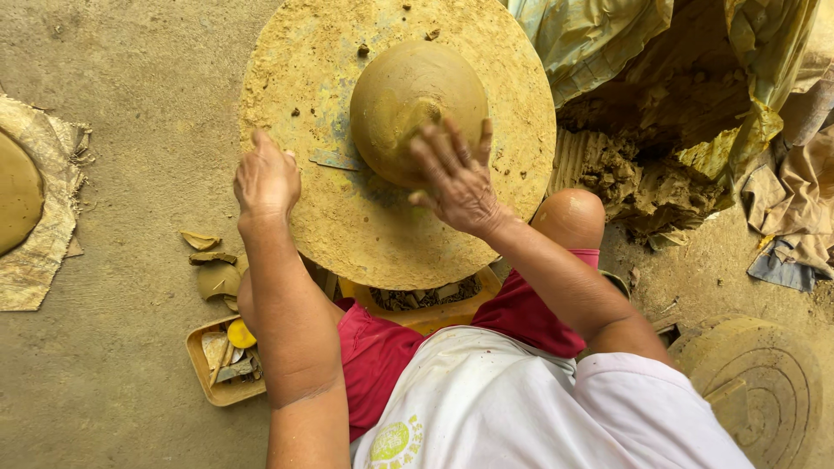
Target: The person forms a clay lid on a pottery wheel by hand, refining the edges and inserting a top knob. Afterwards, they use a yellow plastic cup to measure, shape, and smooth the contours of the piece.
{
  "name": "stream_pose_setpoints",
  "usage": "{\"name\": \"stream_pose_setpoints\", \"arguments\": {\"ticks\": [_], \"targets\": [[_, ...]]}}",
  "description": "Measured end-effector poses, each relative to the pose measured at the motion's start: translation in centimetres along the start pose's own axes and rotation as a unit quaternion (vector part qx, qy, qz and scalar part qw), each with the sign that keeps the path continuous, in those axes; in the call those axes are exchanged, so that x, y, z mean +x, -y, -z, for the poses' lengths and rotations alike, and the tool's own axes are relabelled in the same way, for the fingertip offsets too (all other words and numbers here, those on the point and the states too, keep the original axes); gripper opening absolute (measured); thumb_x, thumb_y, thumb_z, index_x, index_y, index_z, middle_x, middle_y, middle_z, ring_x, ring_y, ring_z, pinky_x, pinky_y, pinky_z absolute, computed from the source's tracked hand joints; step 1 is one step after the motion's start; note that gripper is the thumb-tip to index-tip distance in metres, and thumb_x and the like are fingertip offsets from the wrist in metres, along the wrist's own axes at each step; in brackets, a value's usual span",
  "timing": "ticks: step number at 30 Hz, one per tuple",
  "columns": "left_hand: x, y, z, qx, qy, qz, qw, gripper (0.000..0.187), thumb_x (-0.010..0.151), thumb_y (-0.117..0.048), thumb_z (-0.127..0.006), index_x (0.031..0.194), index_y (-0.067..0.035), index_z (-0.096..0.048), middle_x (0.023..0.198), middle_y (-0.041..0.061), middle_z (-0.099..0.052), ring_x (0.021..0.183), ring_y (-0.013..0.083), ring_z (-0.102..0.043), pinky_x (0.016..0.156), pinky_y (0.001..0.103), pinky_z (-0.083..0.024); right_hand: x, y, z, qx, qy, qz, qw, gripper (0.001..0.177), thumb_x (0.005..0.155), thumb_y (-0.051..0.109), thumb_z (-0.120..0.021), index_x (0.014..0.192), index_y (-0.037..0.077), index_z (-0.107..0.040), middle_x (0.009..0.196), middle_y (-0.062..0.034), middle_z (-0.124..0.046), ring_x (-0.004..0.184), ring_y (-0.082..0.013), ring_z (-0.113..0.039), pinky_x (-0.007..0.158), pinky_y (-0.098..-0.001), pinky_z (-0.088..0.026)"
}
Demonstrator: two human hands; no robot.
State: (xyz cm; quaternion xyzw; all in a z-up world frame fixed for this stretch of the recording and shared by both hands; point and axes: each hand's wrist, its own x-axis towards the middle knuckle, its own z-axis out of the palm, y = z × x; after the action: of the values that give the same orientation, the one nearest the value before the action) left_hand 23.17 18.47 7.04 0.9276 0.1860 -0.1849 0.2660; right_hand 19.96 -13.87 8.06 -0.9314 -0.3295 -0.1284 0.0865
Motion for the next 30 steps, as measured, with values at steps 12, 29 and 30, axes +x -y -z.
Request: {"name": "stream_pose_setpoints", "arguments": {"ticks": [12, 29, 30], "targets": [[-2.9, 0.3, 2.2, 0.051, 0.111, -0.022, 0.992, 0.028, 0.107, -0.019, -0.051, 0.126, 0.001, -0.051, 0.076, 0.004, -0.052, 0.069, 0.0203, -0.055, 0.073, 0.041, -0.052, 1.4, 3.3, -1.9, 0.218, -0.074, -0.282, 0.931, 0.083, 0.104, 0.076, -0.027, 0.169, 0.026, -0.016, 0.178, -0.0056, -0.010, 0.166, -0.0292, 0.008, 0.134, -0.0626, 0.007], [-4.1, -2.6, 2.9, 0.003, -0.059, -0.039, 0.997, 0.031, 0.104, -0.028, -0.064, 0.124, -0.006, -0.054, 0.089, 0.011, -0.068, 0.086, 0.0275, -0.070, 0.081, 0.045, -0.056, 0.8, -3.0, -1.6, 0.059, -0.072, -0.122, 0.988, 0.060, 0.105, 0.073, -0.026, 0.157, 0.049, -0.043, 0.177, 0.0056, -0.009, 0.165, -0.0261, 0.004, 0.132, -0.0621, 0.011], [-4.1, -2.6, 2.9, 0.008, -0.074, -0.044, 0.996, 0.032, 0.104, -0.028, -0.066, 0.124, -0.006, -0.055, 0.090, 0.012, -0.069, 0.088, 0.0287, -0.070, 0.082, 0.046, -0.055, 0.9, -3.3, -1.6, 0.078, -0.067, -0.133, 0.986, 0.060, 0.104, 0.073, -0.026, 0.156, 0.049, -0.045, 0.177, 0.0053, -0.010, 0.164, -0.0272, 0.004, 0.133, -0.0630, 0.010]]}}
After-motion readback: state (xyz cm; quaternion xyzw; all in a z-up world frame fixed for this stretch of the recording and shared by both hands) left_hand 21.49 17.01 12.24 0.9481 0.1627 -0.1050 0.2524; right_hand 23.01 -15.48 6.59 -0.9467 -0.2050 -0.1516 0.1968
